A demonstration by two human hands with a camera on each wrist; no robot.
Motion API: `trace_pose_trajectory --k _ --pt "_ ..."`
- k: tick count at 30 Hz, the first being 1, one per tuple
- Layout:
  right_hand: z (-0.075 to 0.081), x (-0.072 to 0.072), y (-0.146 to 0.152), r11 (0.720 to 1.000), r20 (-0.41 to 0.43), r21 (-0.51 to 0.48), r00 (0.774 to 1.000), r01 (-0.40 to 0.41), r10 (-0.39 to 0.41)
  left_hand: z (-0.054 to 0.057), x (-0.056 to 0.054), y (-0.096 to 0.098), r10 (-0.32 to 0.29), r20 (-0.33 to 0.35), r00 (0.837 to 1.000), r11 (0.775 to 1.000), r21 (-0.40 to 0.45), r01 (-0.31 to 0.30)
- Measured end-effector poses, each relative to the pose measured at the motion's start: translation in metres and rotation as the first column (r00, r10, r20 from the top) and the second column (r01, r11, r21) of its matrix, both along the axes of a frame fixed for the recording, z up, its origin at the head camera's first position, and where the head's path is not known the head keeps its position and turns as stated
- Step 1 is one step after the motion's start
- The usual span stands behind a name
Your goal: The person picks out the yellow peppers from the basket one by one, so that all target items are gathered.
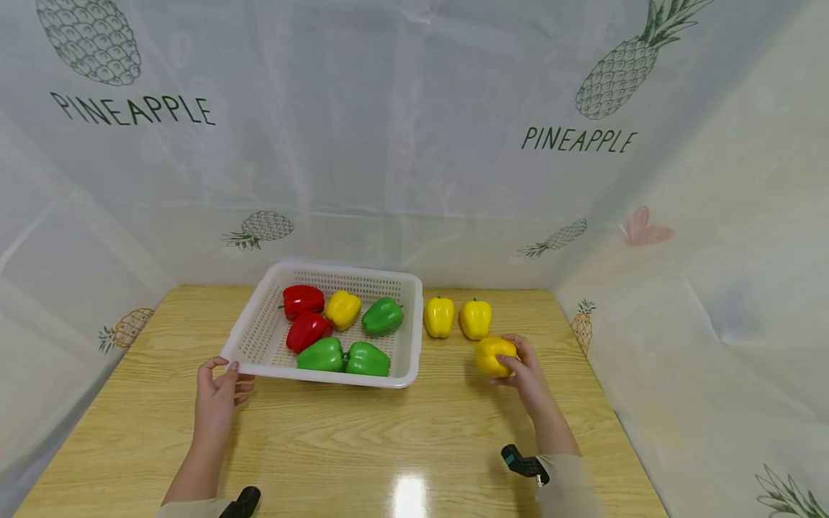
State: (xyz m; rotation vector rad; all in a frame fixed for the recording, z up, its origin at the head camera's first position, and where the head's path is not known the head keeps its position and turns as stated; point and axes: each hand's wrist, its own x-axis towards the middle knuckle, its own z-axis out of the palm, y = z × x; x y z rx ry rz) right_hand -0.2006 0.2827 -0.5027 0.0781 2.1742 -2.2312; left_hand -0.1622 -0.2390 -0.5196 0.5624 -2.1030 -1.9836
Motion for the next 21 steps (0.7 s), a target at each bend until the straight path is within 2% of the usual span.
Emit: trace_pose_trajectory --k 12,16,21 --pt "0.003 -0.029 0.038 0.987 0.018 0.103 0.992 -0.127 0.126 -0.001 -0.002 0.000 0.009 0.001 1.000 1.000 0.008 -0.009" --pt "0.006 -0.037 0.046 0.972 0.020 0.183 0.989 -0.144 0.143 -0.001 -0.001 0.000 0.012 -0.008 1.000 1.000 0.005 -0.012" --pt "0.015 -0.045 0.053 0.941 0.024 0.295 0.986 -0.163 0.163 -0.002 -0.002 0.000 0.011 -0.015 1.000 1.000 -0.004 -0.011"
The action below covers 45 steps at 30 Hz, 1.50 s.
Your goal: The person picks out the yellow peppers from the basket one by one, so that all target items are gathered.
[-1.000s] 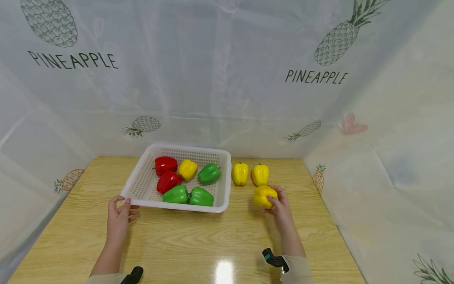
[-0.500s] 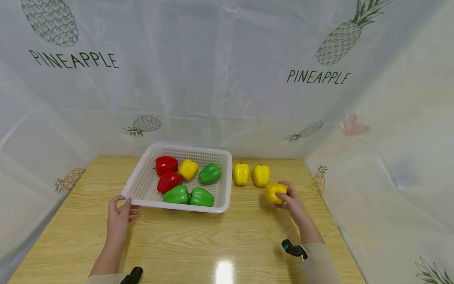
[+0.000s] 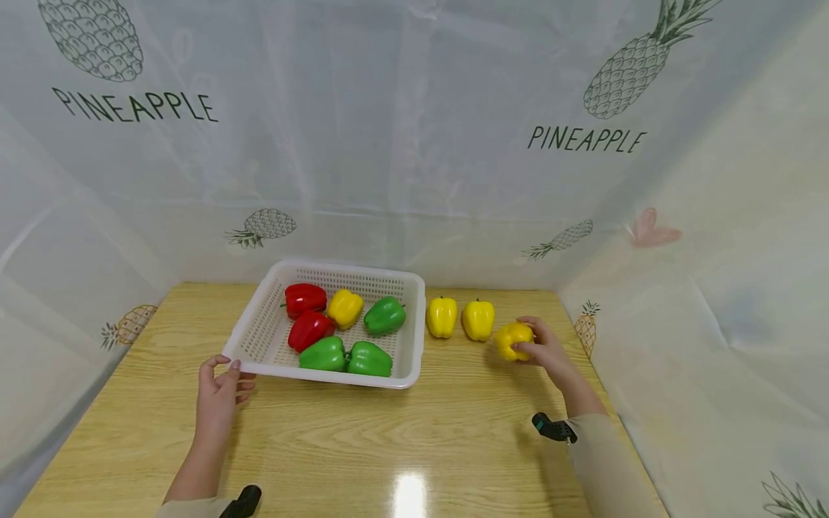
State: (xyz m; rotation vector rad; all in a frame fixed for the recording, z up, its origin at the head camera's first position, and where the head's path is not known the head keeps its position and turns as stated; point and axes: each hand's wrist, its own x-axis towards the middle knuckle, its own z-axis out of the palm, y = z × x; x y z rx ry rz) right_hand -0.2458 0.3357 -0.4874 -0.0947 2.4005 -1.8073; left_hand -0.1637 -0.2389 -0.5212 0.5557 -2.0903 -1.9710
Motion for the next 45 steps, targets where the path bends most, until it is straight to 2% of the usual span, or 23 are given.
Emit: trace_pose_trajectory --k 3,6,10,19,25,32,36,45 --pt "0.005 -0.006 0.005 0.997 -0.021 0.076 0.999 -0.022 0.024 0.000 0.000 0.000 -0.005 -0.008 1.000 1.000 -0.005 0.005" --pt "0.008 -0.012 0.008 0.985 -0.044 0.172 0.998 -0.031 0.039 0.001 0.001 0.000 -0.008 -0.018 1.000 1.000 -0.006 0.007" --pt "0.009 -0.021 0.013 0.967 -0.050 0.254 0.998 -0.033 0.047 0.000 0.000 0.000 -0.004 -0.013 1.000 1.000 -0.002 0.004" --pt "0.008 -0.033 0.018 0.945 0.016 0.324 0.999 -0.039 0.035 0.001 -0.001 0.000 -0.001 -0.005 1.000 1.000 0.002 0.001" --pt "0.008 -0.039 0.021 0.944 0.040 0.323 0.998 -0.063 0.053 0.004 0.000 0.001 -0.008 -0.014 1.000 1.000 -0.005 0.008" --pt "0.010 -0.044 0.023 0.922 0.069 0.374 0.994 -0.101 0.081 0.004 0.002 0.001 -0.011 -0.013 1.000 1.000 0.011 0.011" --pt "0.011 -0.048 0.022 0.921 0.093 0.374 0.993 -0.105 0.075 0.005 0.002 0.001 -0.008 -0.006 1.000 1.000 0.010 0.008" --pt "0.006 -0.054 0.021 0.902 0.078 0.417 0.993 -0.114 0.089 0.005 0.002 0.001 -0.004 -0.004 1.000 1.000 0.027 0.004"
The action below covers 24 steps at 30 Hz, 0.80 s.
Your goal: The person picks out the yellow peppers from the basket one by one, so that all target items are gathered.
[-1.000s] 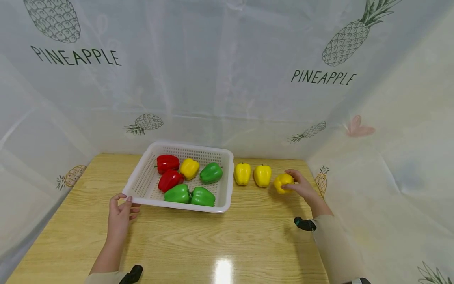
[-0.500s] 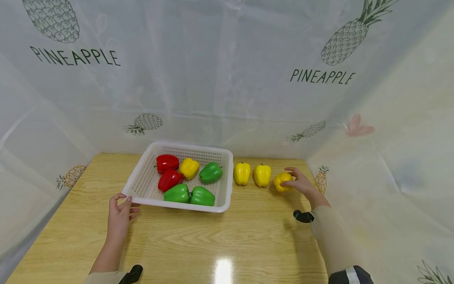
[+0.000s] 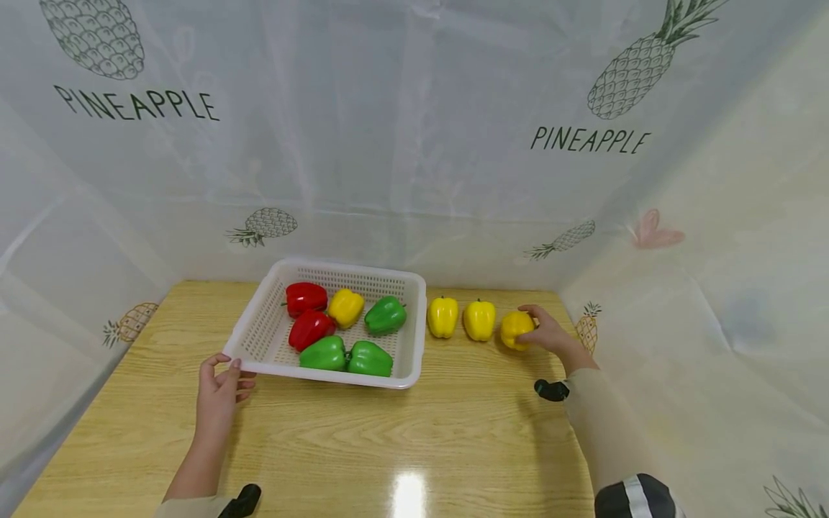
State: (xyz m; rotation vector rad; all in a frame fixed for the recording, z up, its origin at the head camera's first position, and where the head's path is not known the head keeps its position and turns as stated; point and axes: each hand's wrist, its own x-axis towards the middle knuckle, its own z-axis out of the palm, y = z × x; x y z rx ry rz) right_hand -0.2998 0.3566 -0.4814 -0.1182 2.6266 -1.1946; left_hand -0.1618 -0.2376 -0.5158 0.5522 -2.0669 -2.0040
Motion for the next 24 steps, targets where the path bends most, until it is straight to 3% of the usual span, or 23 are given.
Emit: trace_pose_trajectory --k 9,18,24 --pt "-0.012 -0.006 0.004 0.999 -0.034 0.032 0.999 0.019 -0.017 -0.001 0.000 0.000 -0.008 -0.012 1.000 1.000 0.001 0.008" --pt "-0.018 -0.010 0.002 0.996 -0.165 0.082 0.986 0.025 -0.011 -0.001 0.000 0.001 -0.001 -0.015 1.000 1.000 -0.005 0.001" --pt "-0.024 -0.016 0.002 0.995 -0.190 0.097 0.982 0.036 -0.017 -0.001 0.000 0.001 0.007 -0.008 1.000 1.000 -0.004 -0.007"
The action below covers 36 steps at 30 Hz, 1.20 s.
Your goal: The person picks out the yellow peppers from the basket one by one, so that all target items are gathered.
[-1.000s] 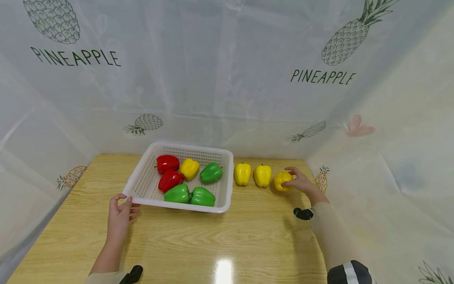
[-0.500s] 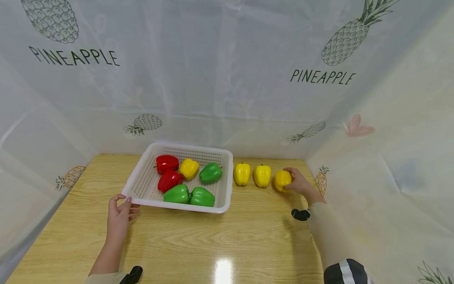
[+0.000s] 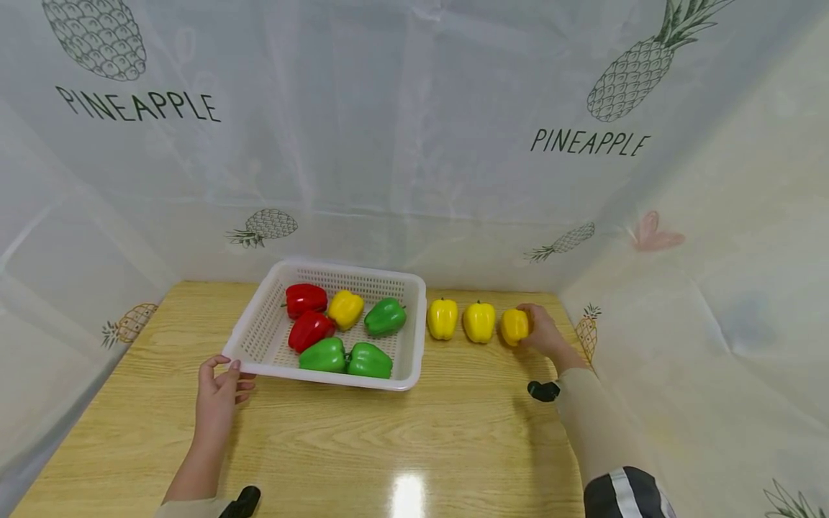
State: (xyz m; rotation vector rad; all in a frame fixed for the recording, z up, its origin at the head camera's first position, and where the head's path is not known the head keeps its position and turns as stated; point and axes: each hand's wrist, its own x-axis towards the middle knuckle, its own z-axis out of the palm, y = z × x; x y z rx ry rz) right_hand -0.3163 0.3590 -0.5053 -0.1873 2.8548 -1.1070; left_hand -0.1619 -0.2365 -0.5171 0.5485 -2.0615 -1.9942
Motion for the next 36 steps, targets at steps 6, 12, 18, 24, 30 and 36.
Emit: trace_pose_trajectory --k 6,12,18,24,30,36 --pt "-0.008 -0.005 0.000 0.999 -0.022 0.036 1.000 -0.020 0.021 -0.002 0.000 -0.001 -0.008 -0.003 1.000 1.000 -0.010 0.008" --pt "-0.008 -0.005 0.002 0.999 -0.024 0.029 0.999 -0.022 0.023 -0.002 0.000 -0.001 -0.022 -0.017 1.000 1.000 -0.003 0.022" --pt "-0.008 -0.005 0.002 0.999 -0.001 0.029 1.000 -0.019 0.019 -0.001 0.000 -0.001 -0.022 -0.019 1.000 1.000 0.009 0.023" --pt "-0.006 -0.003 0.001 1.000 0.057 0.007 0.998 0.002 -0.002 -0.001 0.000 0.000 -0.014 -0.015 1.000 1.000 0.013 0.014" --pt "-0.002 0.001 -0.001 1.000 0.079 0.001 0.997 0.019 -0.019 -0.002 0.001 -0.001 -0.012 -0.023 1.000 1.000 0.012 0.012" --pt "0.002 0.002 -0.005 0.999 0.081 0.017 0.996 0.032 -0.033 -0.001 0.001 0.000 -0.004 -0.014 1.000 1.000 -0.006 0.004"
